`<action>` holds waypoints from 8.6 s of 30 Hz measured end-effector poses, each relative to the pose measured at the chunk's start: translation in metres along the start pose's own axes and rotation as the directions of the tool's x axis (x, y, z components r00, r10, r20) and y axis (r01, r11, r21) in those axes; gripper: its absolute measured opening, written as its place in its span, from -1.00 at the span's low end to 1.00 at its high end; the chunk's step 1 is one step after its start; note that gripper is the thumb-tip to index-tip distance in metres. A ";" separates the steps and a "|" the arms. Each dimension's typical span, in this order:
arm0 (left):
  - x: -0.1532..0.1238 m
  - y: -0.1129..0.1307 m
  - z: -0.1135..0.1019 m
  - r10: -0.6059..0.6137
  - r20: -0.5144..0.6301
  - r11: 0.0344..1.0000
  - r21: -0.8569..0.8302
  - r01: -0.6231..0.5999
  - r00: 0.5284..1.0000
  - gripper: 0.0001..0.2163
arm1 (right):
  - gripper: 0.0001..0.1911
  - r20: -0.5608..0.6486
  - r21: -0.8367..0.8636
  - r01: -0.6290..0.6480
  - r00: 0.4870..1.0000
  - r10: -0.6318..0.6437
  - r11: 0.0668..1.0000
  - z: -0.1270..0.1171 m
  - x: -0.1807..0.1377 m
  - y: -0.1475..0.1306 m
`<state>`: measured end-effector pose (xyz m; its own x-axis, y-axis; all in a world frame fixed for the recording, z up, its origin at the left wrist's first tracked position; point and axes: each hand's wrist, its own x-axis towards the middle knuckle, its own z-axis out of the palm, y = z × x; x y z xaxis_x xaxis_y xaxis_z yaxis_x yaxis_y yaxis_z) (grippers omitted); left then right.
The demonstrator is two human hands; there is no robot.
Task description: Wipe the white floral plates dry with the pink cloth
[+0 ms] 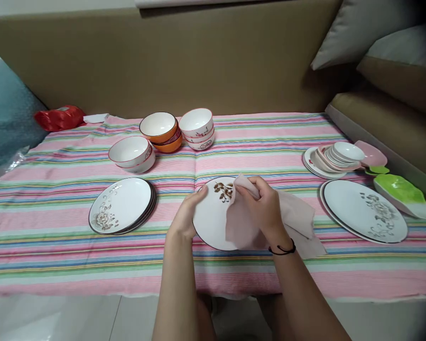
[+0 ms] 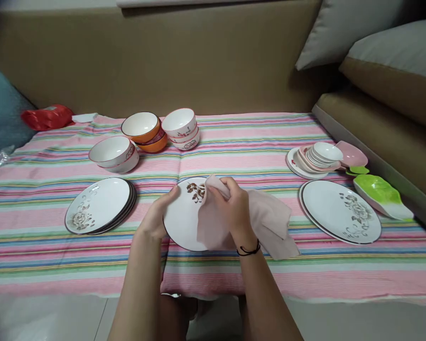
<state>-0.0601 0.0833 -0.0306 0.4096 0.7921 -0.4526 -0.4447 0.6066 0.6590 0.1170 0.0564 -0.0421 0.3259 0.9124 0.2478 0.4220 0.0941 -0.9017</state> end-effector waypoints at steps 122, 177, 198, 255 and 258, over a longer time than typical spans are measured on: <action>0.015 -0.024 0.020 0.071 -0.110 0.994 0.091 -0.061 0.991 -0.51 | -0.70 0.184 -0.069 0.213 0.963 -0.197 0.975 0.008 0.005 0.003; 0.023 -0.035 0.029 0.557 -0.164 0.795 0.389 -0.466 0.814 -0.58 | -0.74 0.112 -0.228 0.416 0.909 -0.400 0.880 0.023 -0.002 -0.017; 0.016 -0.039 0.029 0.544 -0.162 0.801 0.391 -0.452 0.823 -0.60 | -0.75 0.122 -0.169 0.383 0.923 -0.366 0.908 0.018 0.003 -0.014; 0.019 -0.037 0.034 0.578 -0.131 0.766 0.427 -0.480 0.805 -0.59 | -0.65 0.048 -0.174 0.293 0.956 -0.289 0.940 0.017 0.003 -0.005; 0.018 -0.035 0.036 0.574 -0.131 0.758 0.459 -0.464 0.808 -0.56 | -0.62 -0.004 -0.127 0.140 0.990 -0.142 0.982 0.015 0.004 0.004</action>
<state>-0.0085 0.0738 -0.0403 -0.0290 0.9974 -0.0659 -0.1617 0.0604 0.9850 0.1076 0.0665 -0.0494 0.2663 0.8881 0.3747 0.5675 0.1697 -0.8057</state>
